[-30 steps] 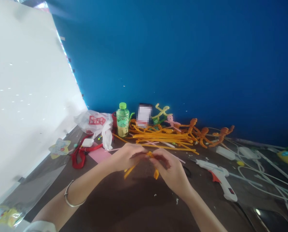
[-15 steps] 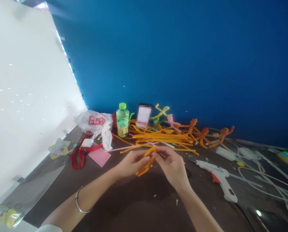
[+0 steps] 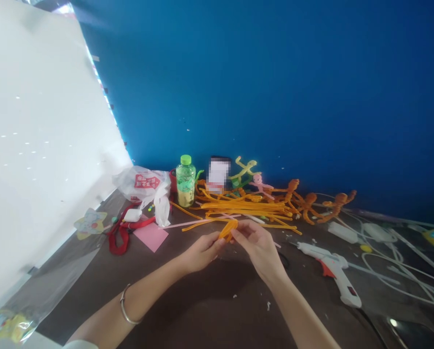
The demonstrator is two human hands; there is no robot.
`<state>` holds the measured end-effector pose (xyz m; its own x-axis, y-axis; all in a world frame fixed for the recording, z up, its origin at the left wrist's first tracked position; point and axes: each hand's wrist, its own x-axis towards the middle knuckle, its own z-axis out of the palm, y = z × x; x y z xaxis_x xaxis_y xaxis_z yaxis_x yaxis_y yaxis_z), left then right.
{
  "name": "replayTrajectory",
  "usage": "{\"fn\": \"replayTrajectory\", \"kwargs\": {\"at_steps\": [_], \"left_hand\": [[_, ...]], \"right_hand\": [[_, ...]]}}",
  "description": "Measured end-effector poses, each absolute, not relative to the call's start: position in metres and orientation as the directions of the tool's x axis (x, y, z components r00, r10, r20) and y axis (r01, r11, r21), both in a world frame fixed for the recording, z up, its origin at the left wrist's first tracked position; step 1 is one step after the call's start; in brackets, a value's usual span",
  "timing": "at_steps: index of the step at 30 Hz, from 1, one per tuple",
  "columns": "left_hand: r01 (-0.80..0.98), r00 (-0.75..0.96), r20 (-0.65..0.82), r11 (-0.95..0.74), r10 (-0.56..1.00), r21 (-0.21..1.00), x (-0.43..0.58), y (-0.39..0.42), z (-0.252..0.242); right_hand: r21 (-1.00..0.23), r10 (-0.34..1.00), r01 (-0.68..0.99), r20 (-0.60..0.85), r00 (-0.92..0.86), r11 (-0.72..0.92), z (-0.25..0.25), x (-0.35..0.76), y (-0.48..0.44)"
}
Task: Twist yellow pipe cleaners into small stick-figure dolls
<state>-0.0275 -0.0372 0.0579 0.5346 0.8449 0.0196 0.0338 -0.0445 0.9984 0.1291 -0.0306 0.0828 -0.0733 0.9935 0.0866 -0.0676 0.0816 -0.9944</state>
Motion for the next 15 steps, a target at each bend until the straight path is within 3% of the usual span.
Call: {"fn": "replayTrajectory", "kwargs": {"at_steps": [10,15], "left_hand": [[-0.034,0.553,-0.027,0.055,0.833,0.998,-0.0282,-0.0307,0.0516],[0.221,0.476,0.116,-0.246,0.872,0.944,-0.0313,-0.0301,0.0501]], "right_hand": [[-0.991,0.989,0.005,0.133,-0.063,0.133,0.0805,0.1314,-0.0269],[-0.99,0.994,-0.129,0.063,-0.091,0.051,0.0803,0.1296,-0.0287]]}}
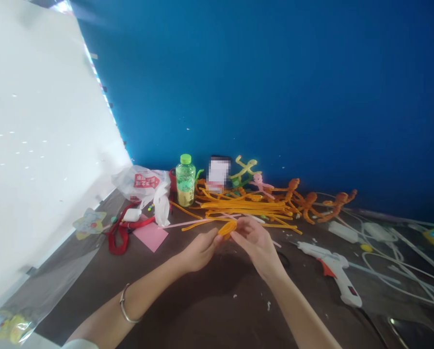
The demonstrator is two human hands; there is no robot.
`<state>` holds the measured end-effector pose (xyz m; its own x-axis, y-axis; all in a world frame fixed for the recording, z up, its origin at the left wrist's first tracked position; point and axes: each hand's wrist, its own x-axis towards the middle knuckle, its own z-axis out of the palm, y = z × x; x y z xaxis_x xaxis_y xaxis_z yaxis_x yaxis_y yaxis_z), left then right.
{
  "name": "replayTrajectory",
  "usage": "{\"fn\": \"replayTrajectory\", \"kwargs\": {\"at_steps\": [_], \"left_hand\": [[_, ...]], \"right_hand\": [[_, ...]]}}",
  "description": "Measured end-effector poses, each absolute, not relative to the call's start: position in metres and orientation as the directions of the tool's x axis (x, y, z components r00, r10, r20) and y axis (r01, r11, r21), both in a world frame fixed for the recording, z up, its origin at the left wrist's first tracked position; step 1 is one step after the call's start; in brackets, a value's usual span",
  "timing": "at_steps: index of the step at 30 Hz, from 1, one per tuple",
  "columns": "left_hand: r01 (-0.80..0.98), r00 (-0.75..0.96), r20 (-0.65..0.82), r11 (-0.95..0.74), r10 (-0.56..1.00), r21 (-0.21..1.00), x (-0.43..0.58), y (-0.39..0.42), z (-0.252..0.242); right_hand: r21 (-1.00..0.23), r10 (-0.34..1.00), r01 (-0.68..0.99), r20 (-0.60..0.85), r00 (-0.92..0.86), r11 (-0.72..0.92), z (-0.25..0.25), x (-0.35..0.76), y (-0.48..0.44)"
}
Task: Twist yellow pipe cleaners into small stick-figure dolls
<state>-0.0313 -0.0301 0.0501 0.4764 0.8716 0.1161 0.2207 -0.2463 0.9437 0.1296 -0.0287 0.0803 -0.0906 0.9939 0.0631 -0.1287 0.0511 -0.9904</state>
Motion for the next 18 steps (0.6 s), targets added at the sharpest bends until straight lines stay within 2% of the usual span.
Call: {"fn": "replayTrajectory", "kwargs": {"at_steps": [4,8,10,13,15,18], "left_hand": [[0.412,0.481,0.225,-0.445,0.847,0.795,-0.035,-0.027,0.042],[0.599,0.486,0.279,-0.548,0.828,0.583,-0.037,-0.021,0.03],[0.682,0.48,0.301,-0.567,0.824,0.462,-0.04,-0.018,0.025],[0.706,0.493,0.351,-0.602,0.796,0.373,-0.045,-0.014,0.023],[0.684,0.506,0.366,-0.622,0.781,0.382,-0.048,-0.011,0.024],[0.641,0.495,0.349,-0.606,0.796,0.471,-0.051,-0.01,0.027]], "right_hand": [[-0.961,0.991,-0.275,-0.006,-0.136,-0.044,0.082,0.127,-0.029],[-0.957,0.986,-0.291,0.034,-0.161,-0.015,0.082,0.127,-0.03],[-0.978,0.98,-0.196,0.109,-0.164,0.076,0.083,0.13,-0.03],[-0.939,0.934,0.116,0.297,-0.196,0.323,0.083,0.135,-0.031],[-0.83,0.876,0.299,0.397,-0.275,0.47,0.082,0.138,-0.031],[-0.719,0.821,0.402,0.451,-0.35,0.566,0.08,0.141,-0.03]]}}
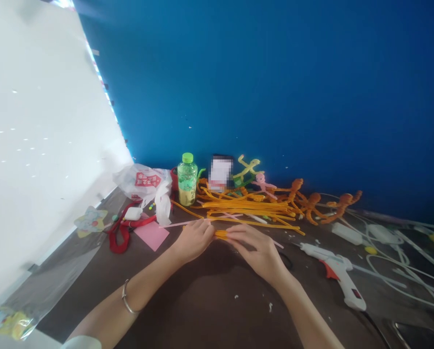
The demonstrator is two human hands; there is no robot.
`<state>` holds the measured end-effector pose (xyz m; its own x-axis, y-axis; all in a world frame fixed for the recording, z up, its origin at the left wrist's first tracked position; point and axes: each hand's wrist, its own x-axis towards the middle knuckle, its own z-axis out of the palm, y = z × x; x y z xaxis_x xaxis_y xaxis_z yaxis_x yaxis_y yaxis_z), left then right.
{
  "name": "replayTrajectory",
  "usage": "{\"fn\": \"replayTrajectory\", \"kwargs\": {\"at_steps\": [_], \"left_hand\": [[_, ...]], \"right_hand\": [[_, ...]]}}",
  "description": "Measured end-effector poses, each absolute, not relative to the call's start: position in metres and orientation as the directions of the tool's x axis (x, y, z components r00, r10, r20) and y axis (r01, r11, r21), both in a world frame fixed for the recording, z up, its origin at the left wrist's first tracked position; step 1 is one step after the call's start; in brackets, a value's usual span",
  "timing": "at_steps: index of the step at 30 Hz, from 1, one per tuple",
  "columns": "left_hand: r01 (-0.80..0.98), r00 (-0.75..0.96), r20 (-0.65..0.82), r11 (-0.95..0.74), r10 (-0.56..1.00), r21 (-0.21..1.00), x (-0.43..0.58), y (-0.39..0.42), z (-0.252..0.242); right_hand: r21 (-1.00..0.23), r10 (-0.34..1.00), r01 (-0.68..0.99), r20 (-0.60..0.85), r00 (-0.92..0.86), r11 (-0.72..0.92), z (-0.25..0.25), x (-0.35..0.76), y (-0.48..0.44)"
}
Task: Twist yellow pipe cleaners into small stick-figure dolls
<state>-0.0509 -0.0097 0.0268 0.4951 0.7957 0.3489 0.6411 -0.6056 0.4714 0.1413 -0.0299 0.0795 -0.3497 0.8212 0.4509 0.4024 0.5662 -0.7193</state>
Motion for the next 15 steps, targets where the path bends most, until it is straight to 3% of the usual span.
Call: {"fn": "replayTrajectory", "kwargs": {"at_steps": [5,10,13,15], "left_hand": [[0.569,0.514,0.293,-0.576,0.806,0.587,-0.05,-0.012,0.03],[0.551,0.502,0.281,-0.552,0.818,0.625,-0.048,-0.015,0.029],[0.427,0.504,0.199,-0.443,0.84,0.788,-0.046,-0.019,0.033],[0.226,0.576,0.099,-0.274,0.811,0.935,-0.042,-0.024,0.036]], "right_hand": [[-0.696,0.826,0.445,0.47,-0.31,0.563,0.077,0.14,-0.028],[-0.815,0.908,0.401,0.367,-0.202,0.418,0.079,0.137,-0.029],[-0.918,0.95,0.264,0.257,-0.174,0.297,0.081,0.137,-0.029],[-0.967,0.968,0.153,0.175,-0.178,0.203,0.083,0.138,-0.028]]}}
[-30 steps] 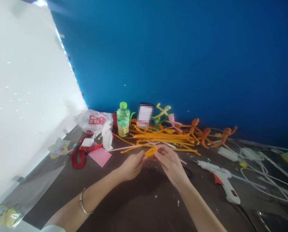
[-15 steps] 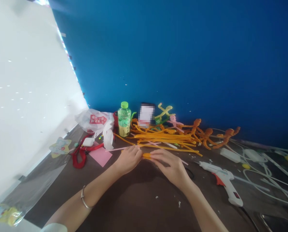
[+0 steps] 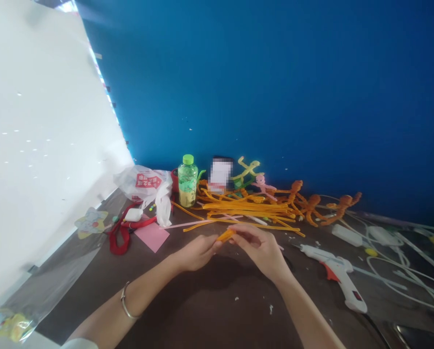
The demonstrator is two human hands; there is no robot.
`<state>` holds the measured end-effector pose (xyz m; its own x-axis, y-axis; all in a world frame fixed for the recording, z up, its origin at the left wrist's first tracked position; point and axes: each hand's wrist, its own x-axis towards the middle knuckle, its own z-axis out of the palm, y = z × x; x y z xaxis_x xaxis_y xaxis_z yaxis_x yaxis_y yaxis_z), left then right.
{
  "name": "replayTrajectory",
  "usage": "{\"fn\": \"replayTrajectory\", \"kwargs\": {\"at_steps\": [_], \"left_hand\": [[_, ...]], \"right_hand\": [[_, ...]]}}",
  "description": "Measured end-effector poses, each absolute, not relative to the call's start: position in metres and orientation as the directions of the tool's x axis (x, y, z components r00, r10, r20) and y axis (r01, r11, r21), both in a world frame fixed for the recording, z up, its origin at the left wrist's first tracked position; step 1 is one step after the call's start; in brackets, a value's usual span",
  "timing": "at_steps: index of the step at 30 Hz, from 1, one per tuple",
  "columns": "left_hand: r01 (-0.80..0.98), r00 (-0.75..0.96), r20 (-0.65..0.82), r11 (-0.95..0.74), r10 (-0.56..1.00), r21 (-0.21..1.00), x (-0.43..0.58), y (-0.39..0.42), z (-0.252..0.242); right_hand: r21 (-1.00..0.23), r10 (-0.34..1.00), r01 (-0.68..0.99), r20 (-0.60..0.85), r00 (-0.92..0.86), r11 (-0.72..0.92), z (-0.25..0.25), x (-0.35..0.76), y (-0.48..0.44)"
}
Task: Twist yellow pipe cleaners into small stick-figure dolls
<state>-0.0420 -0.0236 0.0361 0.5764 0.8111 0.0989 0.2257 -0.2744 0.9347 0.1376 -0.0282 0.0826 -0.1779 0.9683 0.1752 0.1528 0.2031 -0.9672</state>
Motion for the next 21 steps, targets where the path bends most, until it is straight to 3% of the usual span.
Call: {"fn": "replayTrajectory", "kwargs": {"at_steps": [2,4,6,11,16,21], "left_hand": [[-0.019,0.642,0.005,0.01,0.767,1.0,-0.037,-0.027,0.038],[-0.182,0.704,-0.078,0.286,0.706,0.941,-0.033,-0.03,0.036],[-0.25,0.744,-0.135,0.46,0.655,0.852,-0.03,-0.03,0.033],[-0.323,0.751,-0.166,0.575,0.639,0.752,-0.033,-0.027,0.026],[-0.264,0.894,-0.149,0.765,0.423,0.587,-0.039,-0.025,0.025],[-0.22,0.927,-0.162,0.839,0.339,0.498,-0.042,-0.025,0.024]], "right_hand": [[-0.989,0.975,0.075,0.112,-0.191,0.128,0.084,0.138,-0.027],[-0.995,0.976,0.039,0.084,-0.2,0.094,0.085,0.139,-0.026],[-0.996,0.976,0.027,0.075,-0.203,0.082,0.085,0.138,-0.025],[-0.999,0.984,-0.015,0.054,-0.17,0.052,0.08,0.134,-0.025],[-0.992,0.96,-0.128,0.049,-0.275,0.014,0.075,0.129,-0.027],[-0.982,0.941,-0.185,0.03,-0.337,-0.035,0.074,0.125,-0.03]]}}
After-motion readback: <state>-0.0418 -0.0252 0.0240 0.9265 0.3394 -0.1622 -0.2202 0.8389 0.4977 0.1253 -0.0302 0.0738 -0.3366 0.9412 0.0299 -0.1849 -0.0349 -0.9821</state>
